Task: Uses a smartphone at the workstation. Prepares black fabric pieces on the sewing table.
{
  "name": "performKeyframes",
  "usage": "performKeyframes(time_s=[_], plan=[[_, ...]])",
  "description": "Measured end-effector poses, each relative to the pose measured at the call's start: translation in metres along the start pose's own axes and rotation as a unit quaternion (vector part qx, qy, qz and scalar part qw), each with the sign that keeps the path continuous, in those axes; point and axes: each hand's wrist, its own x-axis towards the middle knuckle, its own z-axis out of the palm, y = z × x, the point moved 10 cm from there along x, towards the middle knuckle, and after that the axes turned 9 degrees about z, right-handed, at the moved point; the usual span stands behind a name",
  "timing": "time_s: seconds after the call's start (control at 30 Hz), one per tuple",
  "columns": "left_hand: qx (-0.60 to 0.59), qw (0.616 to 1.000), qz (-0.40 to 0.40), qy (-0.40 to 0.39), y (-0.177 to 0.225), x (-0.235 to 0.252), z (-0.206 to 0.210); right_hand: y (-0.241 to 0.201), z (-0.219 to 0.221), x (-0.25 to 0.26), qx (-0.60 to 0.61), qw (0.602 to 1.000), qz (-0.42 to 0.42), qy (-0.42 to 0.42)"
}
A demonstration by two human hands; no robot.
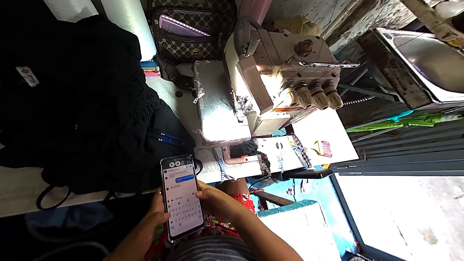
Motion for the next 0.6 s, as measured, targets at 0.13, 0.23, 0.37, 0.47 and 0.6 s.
performKeyframes(time_s=[0.13,0.23,0.37,0.47,0.6], plan=[[-0.011,1.000,0.009,-0.014,0.002,0.001,0.001,0.002,0.010,0.001,0.037,0.997,0.000,-0.062],[-0.003,0.998,0.015,-0.066,0.007,-0.002,0.010,0.000,0.015,-0.002,0.013,0.998,-0.010,-0.056],[0.008,0.996,-0.009,-0.091,0.007,-0.004,0.014,-0.001,0.016,-0.003,-0.006,0.998,-0.017,-0.061],[-0.008,0.995,-0.005,-0.099,0.008,-0.005,0.014,0.001,0.016,-0.003,-0.006,0.997,-0.016,-0.071],[-0.035,0.992,0.021,-0.118,0.010,-0.005,0.015,0.001,0.017,-0.004,0.006,0.997,-0.013,-0.079]])
